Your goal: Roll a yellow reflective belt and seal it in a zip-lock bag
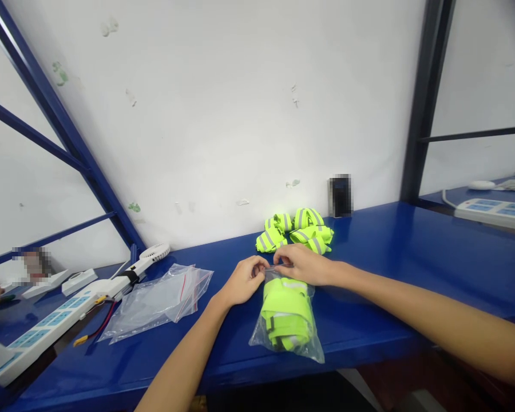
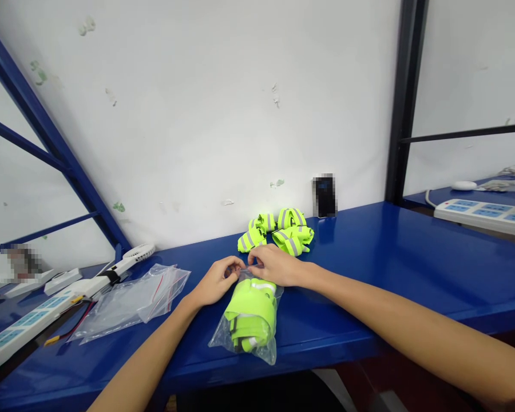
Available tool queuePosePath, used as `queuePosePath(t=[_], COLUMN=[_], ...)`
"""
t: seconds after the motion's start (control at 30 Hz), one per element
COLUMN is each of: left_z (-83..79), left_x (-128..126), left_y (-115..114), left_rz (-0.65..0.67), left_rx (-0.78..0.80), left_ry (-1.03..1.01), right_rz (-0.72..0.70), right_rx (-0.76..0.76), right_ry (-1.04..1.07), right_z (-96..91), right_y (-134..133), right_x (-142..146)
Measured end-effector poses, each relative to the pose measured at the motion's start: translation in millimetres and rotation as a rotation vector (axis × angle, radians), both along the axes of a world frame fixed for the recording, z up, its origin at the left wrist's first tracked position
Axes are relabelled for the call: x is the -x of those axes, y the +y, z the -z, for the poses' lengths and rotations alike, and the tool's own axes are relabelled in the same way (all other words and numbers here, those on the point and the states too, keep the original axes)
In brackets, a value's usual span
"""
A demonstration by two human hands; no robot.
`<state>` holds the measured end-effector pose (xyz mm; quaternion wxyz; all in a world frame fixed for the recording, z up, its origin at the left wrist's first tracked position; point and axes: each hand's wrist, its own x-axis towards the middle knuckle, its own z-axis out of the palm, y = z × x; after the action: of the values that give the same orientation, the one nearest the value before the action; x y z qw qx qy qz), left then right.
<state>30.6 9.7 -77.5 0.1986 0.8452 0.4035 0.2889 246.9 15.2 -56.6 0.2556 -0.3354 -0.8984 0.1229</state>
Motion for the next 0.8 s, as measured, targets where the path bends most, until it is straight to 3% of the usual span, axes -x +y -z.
queuePosePath(t=[0.17,0.43,0.5,0.63,0.8], left_z=[2.9,2.2,2.5,2.2,0.2], left_x=[3,11,11,4,-8], left_y=[4,9,8,2,-2], left_rz=[-0.008,0.019,0.024,0.072,0.111], left_rx=[0.085,0.21,0.28,0.4,0.356], left_ry=[-0.06,-0.205,-0.287,-0.394,-0.53], right_rz=[-0.031,-0.062,-0.083,-0.13,-0.136], right_rx=[-0.03,-0.075,0.004,0.301,0.37], right_ry=[-0.068,0.107,0.149,0.127,0.157], right_z=[1.2,7.5,5.7,-4.1,-5.9], right_y=[1,3,5,9,9], right_x=[-5,-5,-5,-6,-6])
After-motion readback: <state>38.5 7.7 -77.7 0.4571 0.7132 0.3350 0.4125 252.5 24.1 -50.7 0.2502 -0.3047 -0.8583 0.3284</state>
